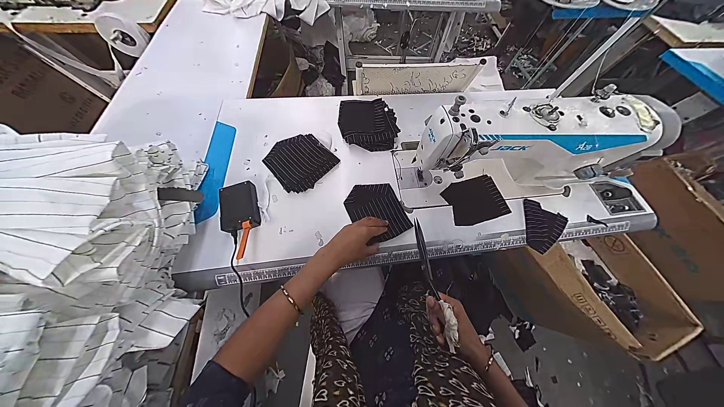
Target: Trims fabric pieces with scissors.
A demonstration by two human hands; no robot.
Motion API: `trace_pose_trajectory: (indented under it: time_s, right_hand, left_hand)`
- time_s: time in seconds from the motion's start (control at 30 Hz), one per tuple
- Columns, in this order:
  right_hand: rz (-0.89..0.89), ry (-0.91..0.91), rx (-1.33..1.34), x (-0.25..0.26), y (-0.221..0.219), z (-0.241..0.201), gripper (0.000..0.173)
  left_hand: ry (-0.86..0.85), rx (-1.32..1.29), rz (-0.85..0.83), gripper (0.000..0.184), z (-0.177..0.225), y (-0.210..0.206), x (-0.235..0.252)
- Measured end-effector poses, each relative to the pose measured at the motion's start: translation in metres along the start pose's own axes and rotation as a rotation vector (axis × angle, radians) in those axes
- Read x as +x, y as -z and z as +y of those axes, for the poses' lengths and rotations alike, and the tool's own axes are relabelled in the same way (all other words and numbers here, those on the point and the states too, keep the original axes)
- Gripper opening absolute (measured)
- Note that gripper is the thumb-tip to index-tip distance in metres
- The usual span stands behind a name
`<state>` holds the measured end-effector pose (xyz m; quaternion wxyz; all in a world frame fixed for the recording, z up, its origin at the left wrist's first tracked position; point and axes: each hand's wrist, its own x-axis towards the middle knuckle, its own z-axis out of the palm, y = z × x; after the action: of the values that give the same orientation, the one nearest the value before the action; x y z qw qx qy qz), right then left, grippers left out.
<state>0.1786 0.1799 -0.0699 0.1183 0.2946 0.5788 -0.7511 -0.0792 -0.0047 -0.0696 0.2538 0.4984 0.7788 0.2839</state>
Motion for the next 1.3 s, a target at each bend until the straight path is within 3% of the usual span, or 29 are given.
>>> trace_pose_trajectory:
  time_s: [0.17, 0.27, 0.5, 0.8, 1.03, 1.2, 1.3]
  right_hand:
    - [-0.010, 0.008, 0.003, -0.005, 0.001, -0.002, 0.027]
    - [-0.035, -0.002, 0.022, -0.011, 0.007, -0.001, 0.030]
    - [-0.126, -0.023, 0.051, -0.017, 0.022, 0.002, 0.037]
    - [-0.243, -0.133, 0.094, -0.008, 0.026, -0.006, 0.040]
    - [-0.230, -0.169, 0.017, 0.019, 0.030, -0.037, 0.036]
    - [-0.142, -0.187, -0.195, 0.026, 0.031, -0.050, 0.032]
    - [-0.133, -0.175, -0.275, 0.022, 0.029, -0.048, 0.032]
  left_hand:
    - [-0.061, -0.103, 0.230, 0.028, -0.006, -0.008, 0.009]
    - [-0.021, -0.180, 0.260, 0.027, -0.005, -0.007, 0.019]
    - [0.239, -0.305, 0.148, 0.034, -0.005, 0.012, 0.037]
    - [0.256, -0.277, 0.175, 0.034, -0.001, 0.006, 0.037]
    - [0.112, -0.307, 0.145, 0.033, -0.006, 0.001, 0.025]
    - [0.028, -0.068, 0.150, 0.032, 0.008, -0.005, 0.020]
    - [0.008, 0.178, 0.310, 0.033, 0.026, -0.027, 0.022]
